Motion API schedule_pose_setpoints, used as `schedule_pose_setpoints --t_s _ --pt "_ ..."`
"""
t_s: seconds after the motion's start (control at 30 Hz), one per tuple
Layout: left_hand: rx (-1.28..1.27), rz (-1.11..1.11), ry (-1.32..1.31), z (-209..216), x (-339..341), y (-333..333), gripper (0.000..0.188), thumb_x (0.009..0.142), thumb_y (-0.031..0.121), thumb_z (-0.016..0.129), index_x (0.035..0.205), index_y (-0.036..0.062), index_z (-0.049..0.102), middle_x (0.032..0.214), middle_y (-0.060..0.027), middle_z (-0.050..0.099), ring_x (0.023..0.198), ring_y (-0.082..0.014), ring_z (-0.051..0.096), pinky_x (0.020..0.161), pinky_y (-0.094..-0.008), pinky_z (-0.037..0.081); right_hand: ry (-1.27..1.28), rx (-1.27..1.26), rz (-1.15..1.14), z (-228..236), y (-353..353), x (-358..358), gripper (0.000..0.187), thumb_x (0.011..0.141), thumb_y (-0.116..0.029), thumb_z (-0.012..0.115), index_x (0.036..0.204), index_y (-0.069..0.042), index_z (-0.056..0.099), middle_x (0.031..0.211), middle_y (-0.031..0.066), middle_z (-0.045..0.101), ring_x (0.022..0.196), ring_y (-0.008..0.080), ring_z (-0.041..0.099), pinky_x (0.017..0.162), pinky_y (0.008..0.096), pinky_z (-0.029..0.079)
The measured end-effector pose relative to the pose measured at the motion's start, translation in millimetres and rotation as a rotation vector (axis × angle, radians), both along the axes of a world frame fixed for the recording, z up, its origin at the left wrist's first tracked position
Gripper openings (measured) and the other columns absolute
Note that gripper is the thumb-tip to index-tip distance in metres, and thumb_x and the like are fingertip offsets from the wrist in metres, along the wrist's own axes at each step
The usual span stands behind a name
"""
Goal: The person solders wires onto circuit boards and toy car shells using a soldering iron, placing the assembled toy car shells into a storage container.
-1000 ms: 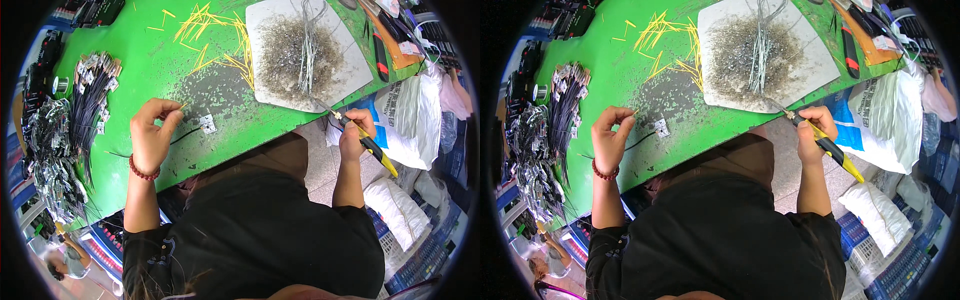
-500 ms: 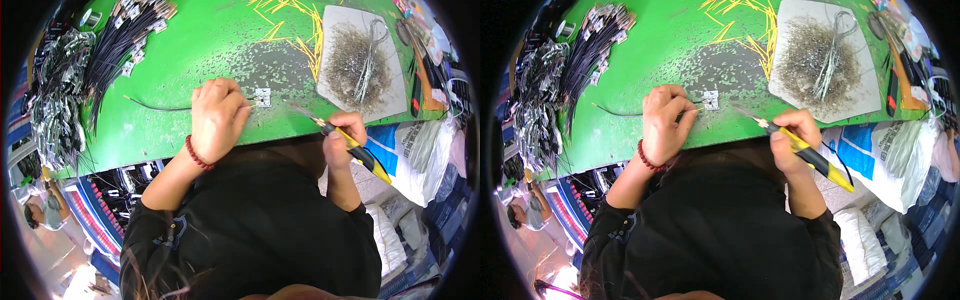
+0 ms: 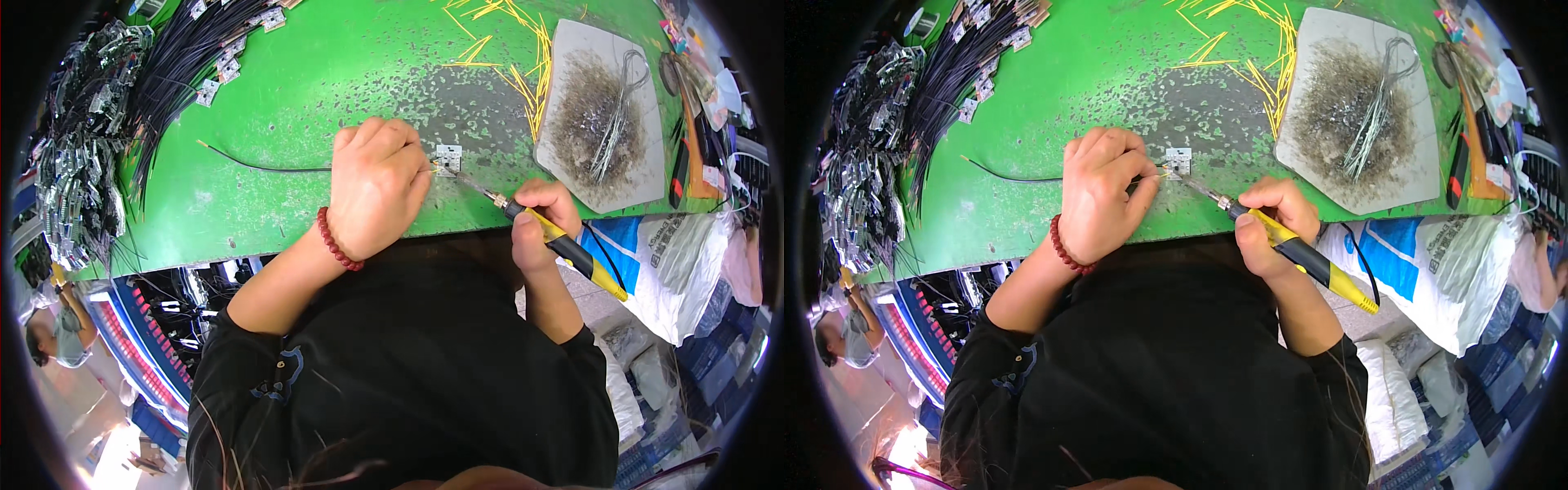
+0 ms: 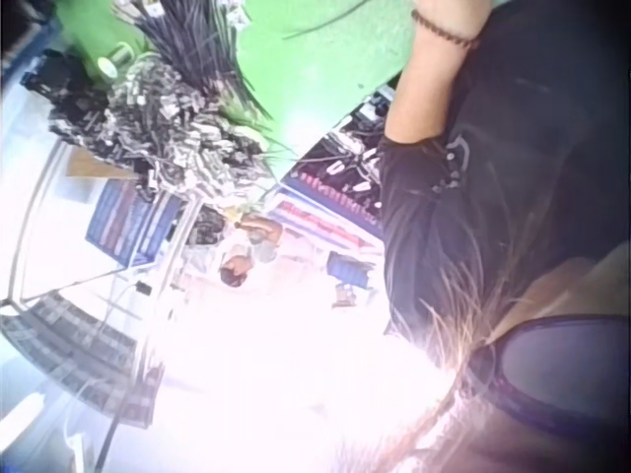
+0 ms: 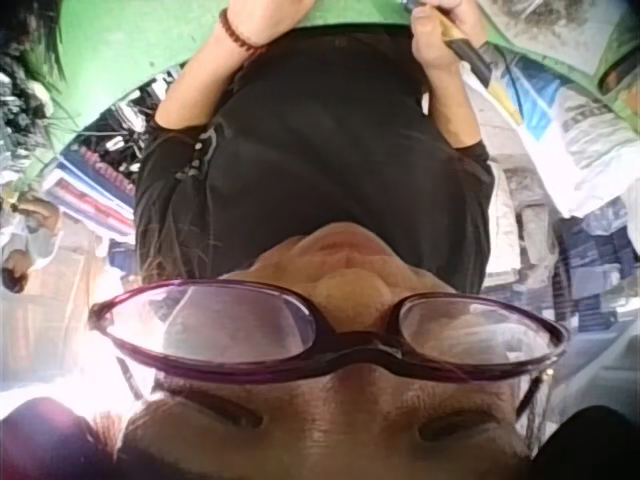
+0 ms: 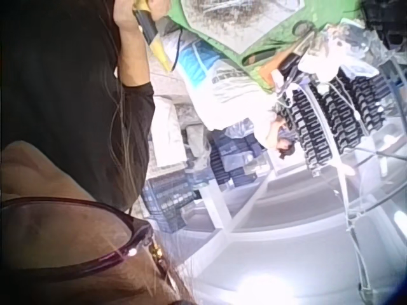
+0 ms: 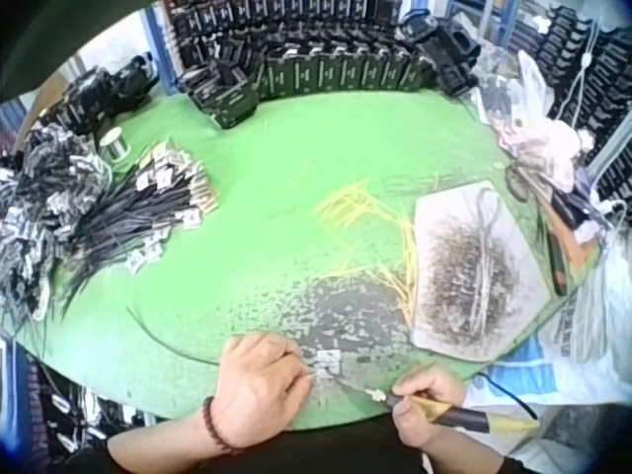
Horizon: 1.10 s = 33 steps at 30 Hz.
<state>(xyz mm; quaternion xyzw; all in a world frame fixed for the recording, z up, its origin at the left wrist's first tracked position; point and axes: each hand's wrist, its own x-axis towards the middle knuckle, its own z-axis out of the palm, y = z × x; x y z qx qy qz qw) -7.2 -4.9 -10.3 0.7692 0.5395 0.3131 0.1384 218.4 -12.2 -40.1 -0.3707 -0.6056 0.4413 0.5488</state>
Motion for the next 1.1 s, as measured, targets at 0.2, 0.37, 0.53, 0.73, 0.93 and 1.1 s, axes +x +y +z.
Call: schedule_pose_setpoints --t_s 0.2,0.37,0.53,0.73,0.93,1.1 --pt "0.004 -0.003 0.008 0.2 1.6 -0.7 0.011 0.067 0.006 0.071 0.07 0.0087 0.061 0.085 -0.0031 0.058 0.082 -0.0238 0.054 0.07 -0.0367 0.036 -0.115 0.018 0.024 2.7 -0.2 1.3 0.02 0.079 -0.015 0.068 0.085 0.0 0.056 0.072 0.0075 0.058 0.056 0.0095 0.046 0.05 0.0229 0.035" --pt "0.0 -0.003 0.019 1.5 -0.8 0.6 0.009 0.067 0.007 0.069 0.069 0.0082 0.06 0.084 -0.0025 0.058 0.082 -0.0224 0.054 0.071 -0.0375 0.037 -0.095 0.076 -0.012 3.3 0.4 -3.0 0.024 0.08 -0.019 0.069 0.086 0.001 0.057 0.07 0.0084 0.058 0.057 0.0112 0.048 0.051 0.0238 0.036" --pt "0.013 -0.015 0.04 3.5 2.4 3.6 0.009 0.067 0.007 0.069 0.068 0.0085 0.06 0.083 -0.0023 0.058 0.081 -0.0223 0.054 0.071 -0.0373 0.037 -0.025 0.086 -0.052 7.9 0.8 11.7 0.026 0.081 -0.021 0.068 0.086 0.002 0.055 0.071 0.01 0.057 0.059 0.0139 0.05 0.053 0.0253 0.037" --pt "0.004 -0.02 0.066 5.7 2.2 4.1 0.011 0.066 0.006 0.072 0.068 0.009 0.061 0.082 -0.0018 0.058 0.081 -0.023 0.054 0.068 -0.0365 0.036 -0.031 0.085 -0.098 2.0 7.2 27.7 0.022 0.081 -0.017 0.067 0.087 0.0 0.055 0.075 0.01 0.059 0.061 0.0129 0.05 0.055 0.0252 0.039" --pt "-0.07 -0.104 -0.057 14.9 -0.8 44.4 0.009 0.07 0.009 0.071 0.071 0.007 0.063 0.078 -0.0083 0.061 0.082 -0.0288 0.059 0.07 -0.041 0.045 -0.093 0.206 -0.119 -7.6 8.3 25.1 0.019 0.075 -0.014 0.068 0.082 0.001 0.057 0.065 0.0097 0.057 0.05 0.0147 0.049 0.046 0.0263 0.037" --pt "0.072 -0.08 0.107 15.9 29.2 109.0 0.008 0.073 0.014 0.069 0.073 0.007 0.065 0.081 -0.0092 0.061 0.084 -0.0282 0.06 0.074 -0.0408 0.046 -0.122 0.199 -0.126 -0.9 9.4 27.4 0.021 0.075 -0.015 0.068 0.082 0.001 0.057 0.064 0.0104 0.057 0.049 0.0153 0.049 0.045 0.0263 0.036"
